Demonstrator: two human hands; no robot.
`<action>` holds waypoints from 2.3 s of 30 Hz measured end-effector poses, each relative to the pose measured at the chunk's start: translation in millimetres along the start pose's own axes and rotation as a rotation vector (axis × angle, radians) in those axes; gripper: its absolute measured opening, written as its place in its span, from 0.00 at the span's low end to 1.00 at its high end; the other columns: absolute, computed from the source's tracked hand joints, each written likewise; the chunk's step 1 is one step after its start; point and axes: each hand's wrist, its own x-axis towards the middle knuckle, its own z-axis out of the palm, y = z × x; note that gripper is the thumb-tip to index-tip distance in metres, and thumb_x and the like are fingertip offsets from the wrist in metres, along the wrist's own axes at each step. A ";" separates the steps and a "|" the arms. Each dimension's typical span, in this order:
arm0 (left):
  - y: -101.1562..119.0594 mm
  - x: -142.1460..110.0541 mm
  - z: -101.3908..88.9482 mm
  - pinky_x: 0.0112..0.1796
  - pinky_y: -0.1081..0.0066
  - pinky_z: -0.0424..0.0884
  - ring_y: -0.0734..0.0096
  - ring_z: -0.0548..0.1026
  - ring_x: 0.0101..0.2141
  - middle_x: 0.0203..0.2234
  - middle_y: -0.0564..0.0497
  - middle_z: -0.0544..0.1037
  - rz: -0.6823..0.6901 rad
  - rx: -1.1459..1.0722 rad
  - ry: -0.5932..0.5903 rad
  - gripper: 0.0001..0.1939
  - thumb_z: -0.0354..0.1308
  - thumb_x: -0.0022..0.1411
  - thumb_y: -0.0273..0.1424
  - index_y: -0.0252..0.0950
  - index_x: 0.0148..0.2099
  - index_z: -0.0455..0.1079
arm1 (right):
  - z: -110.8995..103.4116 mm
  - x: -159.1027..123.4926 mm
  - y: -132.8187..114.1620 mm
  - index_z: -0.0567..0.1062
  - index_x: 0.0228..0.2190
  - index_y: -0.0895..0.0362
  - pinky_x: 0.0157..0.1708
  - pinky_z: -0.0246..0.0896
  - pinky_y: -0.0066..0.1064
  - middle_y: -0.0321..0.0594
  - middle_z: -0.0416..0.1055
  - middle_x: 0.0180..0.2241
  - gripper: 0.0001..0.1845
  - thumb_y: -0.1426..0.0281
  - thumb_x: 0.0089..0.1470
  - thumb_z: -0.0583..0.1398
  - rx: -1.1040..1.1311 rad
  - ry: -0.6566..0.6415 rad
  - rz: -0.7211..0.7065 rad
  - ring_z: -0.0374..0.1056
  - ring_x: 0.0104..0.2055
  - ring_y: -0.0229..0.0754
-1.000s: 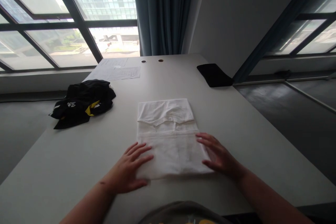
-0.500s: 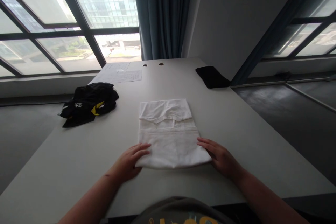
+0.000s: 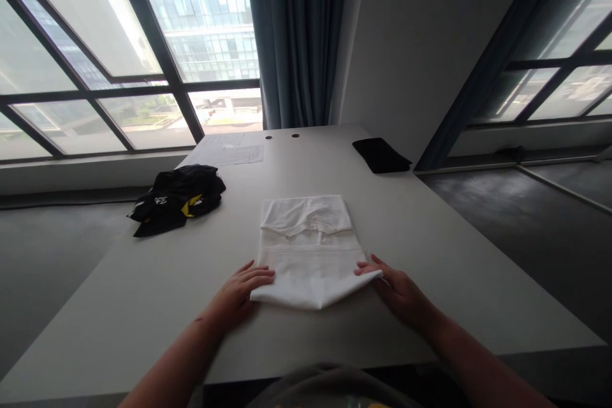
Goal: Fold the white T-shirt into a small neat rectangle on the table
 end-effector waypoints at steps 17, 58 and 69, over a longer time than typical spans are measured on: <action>-50.4 148.8 -11.8 0.38 0.63 0.70 0.55 0.81 0.39 0.35 0.42 0.82 -0.795 0.287 0.408 0.20 0.41 0.77 0.41 0.39 0.42 0.70 | 16.1 163.9 31.7 0.72 0.28 0.54 0.30 0.49 0.32 0.40 0.71 0.24 0.21 0.58 0.68 0.52 -0.472 0.517 0.320 0.62 0.27 0.43; -24.9 217.9 35.0 0.56 0.56 0.65 0.54 0.72 0.54 0.54 0.42 0.77 -0.467 0.488 0.112 0.16 0.51 0.73 0.35 0.40 0.57 0.73 | 81.8 211.6 8.4 0.74 0.61 0.52 0.67 0.45 0.57 0.51 0.65 0.66 0.24 0.67 0.67 0.51 -0.838 -0.016 0.214 0.55 0.68 0.58; -67.7 203.6 31.3 0.54 0.58 0.64 0.56 0.73 0.52 0.51 0.44 0.77 -0.518 0.461 0.106 0.16 0.48 0.75 0.36 0.44 0.56 0.74 | 51.5 210.1 56.9 0.72 0.63 0.56 0.68 0.43 0.47 0.52 0.67 0.65 0.26 0.60 0.70 0.52 -0.791 -0.056 0.181 0.61 0.65 0.53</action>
